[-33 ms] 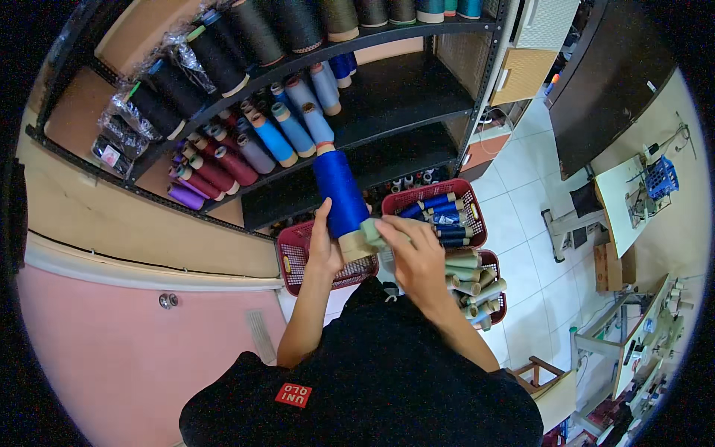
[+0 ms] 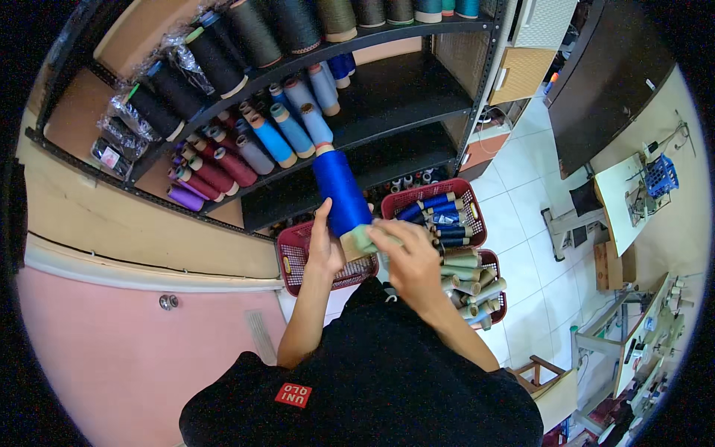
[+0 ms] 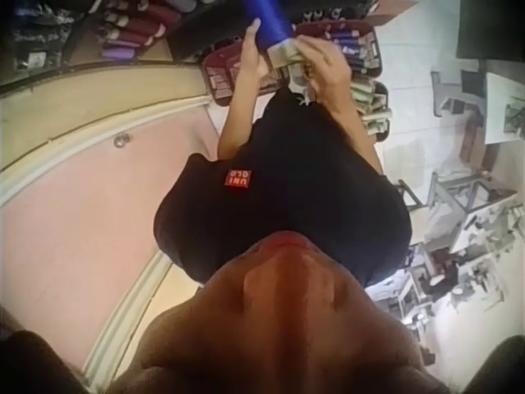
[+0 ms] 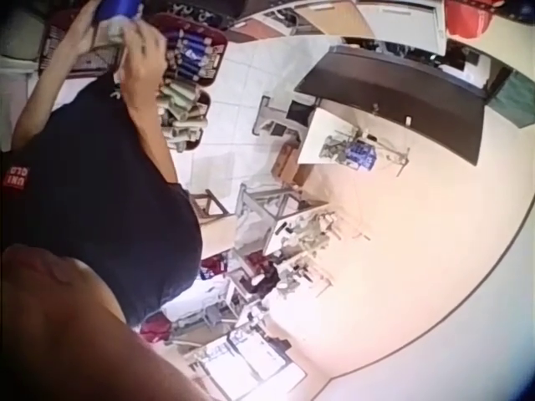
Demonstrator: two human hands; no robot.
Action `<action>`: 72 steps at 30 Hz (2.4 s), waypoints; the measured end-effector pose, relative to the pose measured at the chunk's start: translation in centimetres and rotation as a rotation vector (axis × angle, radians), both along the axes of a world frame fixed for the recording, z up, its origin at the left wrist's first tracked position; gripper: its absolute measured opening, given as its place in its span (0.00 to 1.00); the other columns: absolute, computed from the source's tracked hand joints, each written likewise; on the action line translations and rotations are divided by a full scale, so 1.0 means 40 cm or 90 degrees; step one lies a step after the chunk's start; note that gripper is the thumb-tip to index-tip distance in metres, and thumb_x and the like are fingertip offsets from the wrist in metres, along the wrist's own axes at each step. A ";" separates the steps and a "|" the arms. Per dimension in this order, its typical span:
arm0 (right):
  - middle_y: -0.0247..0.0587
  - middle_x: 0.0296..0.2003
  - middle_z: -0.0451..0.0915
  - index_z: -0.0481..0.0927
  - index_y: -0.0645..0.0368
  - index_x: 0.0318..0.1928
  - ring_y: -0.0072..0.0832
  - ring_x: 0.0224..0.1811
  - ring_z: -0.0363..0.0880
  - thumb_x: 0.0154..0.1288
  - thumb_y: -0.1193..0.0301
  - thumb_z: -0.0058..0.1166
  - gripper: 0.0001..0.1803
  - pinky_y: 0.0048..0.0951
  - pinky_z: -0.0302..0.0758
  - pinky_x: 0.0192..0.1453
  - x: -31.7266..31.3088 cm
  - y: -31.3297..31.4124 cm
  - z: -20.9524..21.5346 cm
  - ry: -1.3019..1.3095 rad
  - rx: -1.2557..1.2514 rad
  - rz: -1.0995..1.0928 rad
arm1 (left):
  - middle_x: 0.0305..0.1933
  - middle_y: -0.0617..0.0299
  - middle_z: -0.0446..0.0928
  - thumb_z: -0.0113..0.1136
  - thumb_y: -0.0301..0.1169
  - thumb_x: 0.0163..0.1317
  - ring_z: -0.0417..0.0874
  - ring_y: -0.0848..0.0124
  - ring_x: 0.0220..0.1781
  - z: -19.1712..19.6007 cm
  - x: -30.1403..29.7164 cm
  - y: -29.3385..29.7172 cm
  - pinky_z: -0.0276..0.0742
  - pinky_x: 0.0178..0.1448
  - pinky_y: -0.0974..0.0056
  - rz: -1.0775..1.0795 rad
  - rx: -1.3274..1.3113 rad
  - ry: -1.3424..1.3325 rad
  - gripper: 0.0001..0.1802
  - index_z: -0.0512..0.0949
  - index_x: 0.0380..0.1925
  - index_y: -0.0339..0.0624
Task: Cleaning and wiping down thread spools with a cloth and placing them in a collection basket.
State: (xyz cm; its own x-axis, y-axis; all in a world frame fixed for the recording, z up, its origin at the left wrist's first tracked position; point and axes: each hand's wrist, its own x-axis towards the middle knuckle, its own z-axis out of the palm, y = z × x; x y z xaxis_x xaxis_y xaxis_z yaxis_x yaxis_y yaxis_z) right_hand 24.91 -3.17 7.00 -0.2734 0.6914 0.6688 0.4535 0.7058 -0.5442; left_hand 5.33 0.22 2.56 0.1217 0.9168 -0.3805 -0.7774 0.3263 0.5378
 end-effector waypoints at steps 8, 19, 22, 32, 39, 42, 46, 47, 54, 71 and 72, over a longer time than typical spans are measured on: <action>0.44 0.61 0.86 0.86 0.52 0.65 0.50 0.59 0.85 0.60 0.85 0.63 0.31 0.46 0.84 0.61 0.052 -0.003 -0.097 -0.102 -0.134 -0.044 | 0.57 0.49 0.86 0.65 0.63 0.73 0.90 0.55 0.57 -0.019 0.012 0.009 0.89 0.64 0.49 0.001 0.040 0.015 0.41 0.76 0.66 0.35; 0.43 0.58 0.87 0.87 0.54 0.63 0.47 0.57 0.86 0.58 0.87 0.62 0.31 0.44 0.83 0.62 0.027 -0.009 -0.079 -0.039 -0.087 -0.028 | 0.52 0.44 0.86 0.60 0.70 0.72 0.92 0.52 0.47 -0.060 0.006 0.026 0.92 0.56 0.49 -0.028 0.052 -0.014 0.46 0.75 0.66 0.35; 0.45 0.58 0.87 0.87 0.55 0.63 0.48 0.57 0.86 0.61 0.86 0.61 0.29 0.45 0.83 0.61 0.053 0.009 -0.080 -0.062 -0.102 -0.052 | 0.56 0.45 0.85 0.58 0.69 0.74 0.91 0.51 0.54 -0.019 0.009 0.028 0.91 0.60 0.48 -0.042 0.083 -0.081 0.47 0.73 0.69 0.34; 0.45 0.58 0.87 0.87 0.55 0.64 0.48 0.58 0.86 0.59 0.86 0.64 0.31 0.45 0.84 0.61 0.036 -0.003 -0.092 -0.012 -0.118 -0.011 | 0.66 0.48 0.83 0.62 0.62 0.76 0.88 0.52 0.62 -0.089 -0.029 0.030 0.88 0.65 0.45 -0.105 0.131 -0.118 0.42 0.71 0.72 0.38; 0.43 0.58 0.87 0.88 0.53 0.62 0.46 0.57 0.86 0.55 0.87 0.63 0.33 0.45 0.83 0.62 -0.002 -0.013 0.014 -0.045 -0.008 0.004 | 0.62 0.43 0.84 0.61 0.63 0.76 0.89 0.54 0.61 -0.007 0.046 0.019 0.86 0.70 0.46 0.013 0.099 0.017 0.44 0.71 0.73 0.36; 0.42 0.59 0.87 0.89 0.51 0.60 0.45 0.56 0.85 0.49 0.87 0.63 0.35 0.46 0.83 0.62 -0.026 -0.030 0.003 -0.112 0.055 0.044 | 0.62 0.43 0.84 0.62 0.62 0.76 0.89 0.53 0.60 -0.089 0.008 0.019 0.87 0.67 0.45 -0.059 0.057 -0.082 0.43 0.71 0.73 0.36; 0.44 0.58 0.87 0.89 0.55 0.60 0.48 0.57 0.86 0.53 0.87 0.64 0.32 0.46 0.82 0.62 0.033 -0.016 -0.062 -0.037 -0.027 0.023 | 0.60 0.44 0.85 0.66 0.64 0.72 0.89 0.51 0.58 -0.077 0.018 0.010 0.88 0.65 0.45 -0.045 0.063 0.004 0.45 0.72 0.71 0.36; 0.46 0.58 0.87 0.88 0.56 0.60 0.48 0.57 0.86 0.55 0.88 0.63 0.30 0.45 0.82 0.62 0.043 -0.011 -0.075 -0.002 -0.072 0.012 | 0.63 0.43 0.84 0.67 0.64 0.71 0.89 0.48 0.60 -0.083 0.015 0.005 0.87 0.67 0.43 -0.043 0.064 -0.012 0.47 0.72 0.73 0.36; 0.48 0.57 0.88 0.88 0.58 0.59 0.50 0.58 0.86 0.58 0.90 0.60 0.28 0.45 0.82 0.63 0.045 -0.022 -0.015 0.033 -0.070 -0.041 | 0.77 0.45 0.75 0.64 0.64 0.73 0.83 0.48 0.70 -0.019 0.041 0.011 0.84 0.70 0.39 0.016 0.160 -0.013 0.51 0.63 0.82 0.39; 0.50 0.56 0.87 0.88 0.58 0.58 0.49 0.55 0.87 0.52 0.90 0.61 0.31 0.46 0.83 0.59 -0.018 -0.031 -0.008 0.010 0.036 0.022 | 0.68 0.46 0.81 0.61 0.66 0.74 0.87 0.51 0.65 -0.074 -0.012 0.014 0.88 0.67 0.44 -0.068 0.164 -0.116 0.47 0.68 0.76 0.37; 0.50 0.56 0.87 0.88 0.58 0.58 0.49 0.55 0.87 0.51 0.90 0.61 0.31 0.46 0.83 0.59 -0.024 -0.026 -0.025 -0.015 0.017 0.033 | 0.68 0.46 0.81 0.64 0.65 0.73 0.88 0.51 0.64 -0.076 -0.020 0.015 0.89 0.66 0.44 -0.115 0.162 -0.144 0.48 0.69 0.75 0.36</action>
